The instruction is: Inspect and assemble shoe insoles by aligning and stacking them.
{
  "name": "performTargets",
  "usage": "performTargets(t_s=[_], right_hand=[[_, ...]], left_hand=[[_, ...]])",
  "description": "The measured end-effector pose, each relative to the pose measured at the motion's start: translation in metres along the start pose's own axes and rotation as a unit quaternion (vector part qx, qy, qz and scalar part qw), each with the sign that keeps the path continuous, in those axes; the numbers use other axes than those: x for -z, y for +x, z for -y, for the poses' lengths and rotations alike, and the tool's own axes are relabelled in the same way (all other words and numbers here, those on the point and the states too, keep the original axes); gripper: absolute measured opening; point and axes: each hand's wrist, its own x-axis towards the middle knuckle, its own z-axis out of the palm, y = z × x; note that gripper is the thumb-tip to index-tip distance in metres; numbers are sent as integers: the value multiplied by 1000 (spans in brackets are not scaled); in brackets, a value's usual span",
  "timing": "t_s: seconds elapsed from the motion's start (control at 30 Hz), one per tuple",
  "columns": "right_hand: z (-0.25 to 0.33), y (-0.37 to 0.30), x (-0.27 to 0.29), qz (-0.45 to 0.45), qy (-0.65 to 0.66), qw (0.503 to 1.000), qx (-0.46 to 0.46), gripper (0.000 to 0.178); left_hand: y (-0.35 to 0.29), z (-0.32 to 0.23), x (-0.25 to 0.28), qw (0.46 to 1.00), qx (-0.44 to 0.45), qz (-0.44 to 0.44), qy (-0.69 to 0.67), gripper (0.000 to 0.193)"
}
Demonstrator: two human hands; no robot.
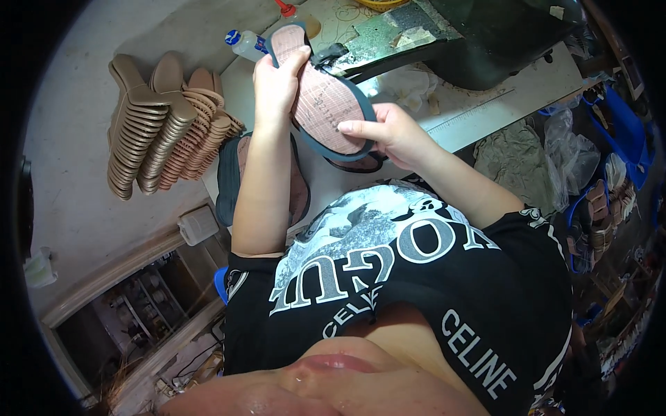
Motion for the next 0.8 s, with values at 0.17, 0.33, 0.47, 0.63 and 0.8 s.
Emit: performTargets(t_s=[0.17,0.33,0.47,0.63,0.8], right_hand=[[-6,-8,-15,-14,30,999,-31,31],[-5,-3,-30,-49,47,998,9,30],[-3,8,-32,-78,68,994,24,32],[1,24,-37,-74,62,994,47,26],[7,35,-40,-78,56,994,59,33]], left_hand=[[11,4,-7,1000,4,-6,22,77],[32,17,-3,995,65,64,41,84],[35,12,1,992,24,49,114,95],[52,1,33,932,-210,293,31,58],[46,-29,53,872,-115,476,6,44]])
